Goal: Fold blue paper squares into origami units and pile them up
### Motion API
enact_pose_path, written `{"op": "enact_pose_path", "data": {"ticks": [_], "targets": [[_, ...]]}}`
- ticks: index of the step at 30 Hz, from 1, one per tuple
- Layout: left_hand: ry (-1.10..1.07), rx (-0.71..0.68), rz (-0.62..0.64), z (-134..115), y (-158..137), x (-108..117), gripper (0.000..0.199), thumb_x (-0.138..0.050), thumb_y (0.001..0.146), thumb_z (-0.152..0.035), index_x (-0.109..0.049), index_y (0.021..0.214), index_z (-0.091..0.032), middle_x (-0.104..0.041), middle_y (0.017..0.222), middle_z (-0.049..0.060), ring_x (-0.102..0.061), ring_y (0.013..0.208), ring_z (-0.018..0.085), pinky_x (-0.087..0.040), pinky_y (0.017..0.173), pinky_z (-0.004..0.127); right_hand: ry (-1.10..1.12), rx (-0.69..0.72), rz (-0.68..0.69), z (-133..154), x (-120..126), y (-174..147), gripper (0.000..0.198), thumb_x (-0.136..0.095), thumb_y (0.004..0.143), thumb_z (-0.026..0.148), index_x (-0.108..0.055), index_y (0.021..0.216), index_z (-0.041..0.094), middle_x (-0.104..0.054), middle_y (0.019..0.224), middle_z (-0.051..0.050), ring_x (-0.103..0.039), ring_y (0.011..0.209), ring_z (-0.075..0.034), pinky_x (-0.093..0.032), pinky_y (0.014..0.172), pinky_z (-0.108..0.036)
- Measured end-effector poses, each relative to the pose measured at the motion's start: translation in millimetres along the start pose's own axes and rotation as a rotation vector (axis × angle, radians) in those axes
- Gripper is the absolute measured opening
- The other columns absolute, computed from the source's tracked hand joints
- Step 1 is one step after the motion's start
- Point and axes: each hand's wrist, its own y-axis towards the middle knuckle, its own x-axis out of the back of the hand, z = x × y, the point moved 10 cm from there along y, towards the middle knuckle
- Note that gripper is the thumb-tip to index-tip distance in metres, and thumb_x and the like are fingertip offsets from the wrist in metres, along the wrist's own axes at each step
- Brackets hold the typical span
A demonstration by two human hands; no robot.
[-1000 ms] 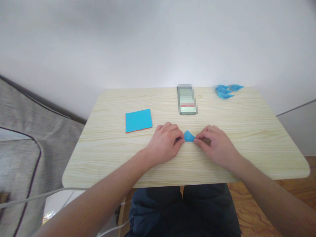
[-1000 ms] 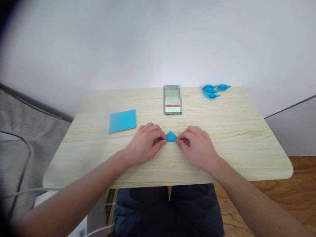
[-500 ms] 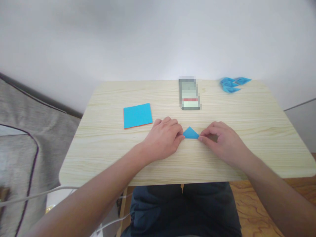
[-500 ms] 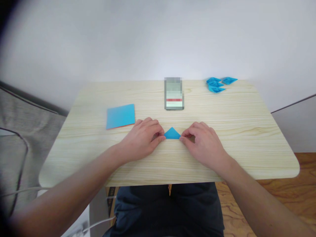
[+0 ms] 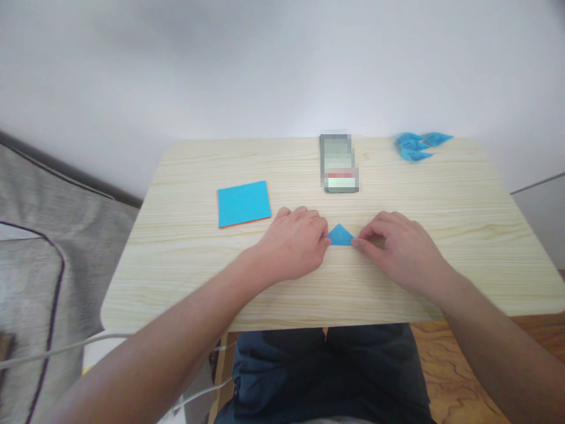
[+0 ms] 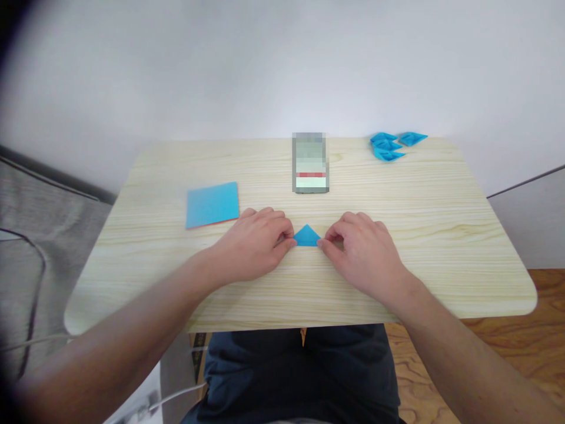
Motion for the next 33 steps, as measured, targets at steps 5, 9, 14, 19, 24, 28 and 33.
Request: {"op": "enact_pose_path", "data": {"ticks": [5,9,14,19,24,28,33], "targets": [[0.002,-0.001,0.059,0.0,4.5,-1.0,0.022,-0.052,0.098,-0.035,-0.067,0.091,-0.020,-0.073,0.104,0.010,-0.064,0.101,0.030,-0.041,0.086,0.046,-0.019,-0.009,-0.012,-2.1,-2.6,-2.7,0.020,-0.066,0.093,0.040,-0.069,0.080,0.026,-0.069,0.087,-0.007,-0.062,0.087,-0.028,-0.043,0.074,-0.042],[0.050,0.009,0.072,-1.6,6.0,0.0,0.026,-0.050,0.098,-0.036,-0.067,0.090,-0.018,-0.074,0.103,0.013,-0.066,0.098,0.031,-0.042,0.085,0.048,-0.032,-0.003,0.007,-0.8,-2.8,-1.8,0.021,-0.065,0.094,0.040,-0.070,0.080,0.025,-0.069,0.087,-0.007,-0.061,0.087,-0.027,-0.042,0.074,-0.041],[0.108,0.019,0.051,-3.0,3.7,2.5,0.029,-0.047,0.100,-0.036,-0.067,0.092,-0.017,-0.074,0.103,0.013,-0.066,0.099,0.031,-0.041,0.085,0.048,-0.063,-0.016,0.089,1.5,-4.0,1.5,0.022,-0.061,0.097,0.040,-0.071,0.085,0.025,-0.069,0.091,-0.005,-0.061,0.091,-0.027,-0.042,0.077,-0.040],[0.107,0.013,-0.002,-1.0,2.1,8.1,0.023,-0.052,0.100,-0.036,-0.067,0.095,-0.019,-0.072,0.104,0.010,-0.063,0.101,0.029,-0.039,0.082,0.045,-0.065,-0.004,0.129,1.8,-4.8,4.8,0.022,-0.059,0.097,0.040,-0.071,0.085,0.025,-0.069,0.092,-0.005,-0.061,0.094,-0.027,-0.042,0.078,-0.039],[-0.025,-0.104,-0.107,-14.8,6.1,13.0,0.016,-0.058,0.098,-0.036,-0.069,0.105,-0.025,-0.070,0.109,0.004,-0.058,0.108,0.027,-0.038,0.084,0.042,-0.080,0.032,0.129,2.5,-5.4,7.1,0.023,-0.060,0.097,0.039,-0.070,0.084,0.024,-0.069,0.091,-0.006,-0.062,0.091,-0.026,-0.041,0.077,-0.039],[-0.131,-0.128,-0.123,-14.4,10.5,5.9,0.013,-0.063,0.096,-0.036,-0.070,0.098,-0.025,-0.070,0.103,0.001,-0.056,0.104,0.024,-0.037,0.084,0.040,-0.059,0.034,0.114,0.6,-6.5,6.4,0.022,-0.062,0.096,0.040,-0.071,0.084,0.024,-0.068,0.091,-0.006,-0.061,0.092,-0.026,-0.042,0.078,-0.039],[-0.189,-0.135,-0.163,-8.9,9.0,3.4,0.012,-0.066,0.096,-0.035,-0.071,0.096,-0.024,-0.070,0.102,0.001,-0.054,0.103,0.023,-0.036,0.086,0.039,-0.047,0.009,0.089,-3.3,-8.3,4.5,0.022,-0.064,0.095,0.042,-0.072,0.084,0.024,-0.068,0.089,-0.006,-0.061,0.091,-0.026,-0.043,0.079,-0.040]]}}
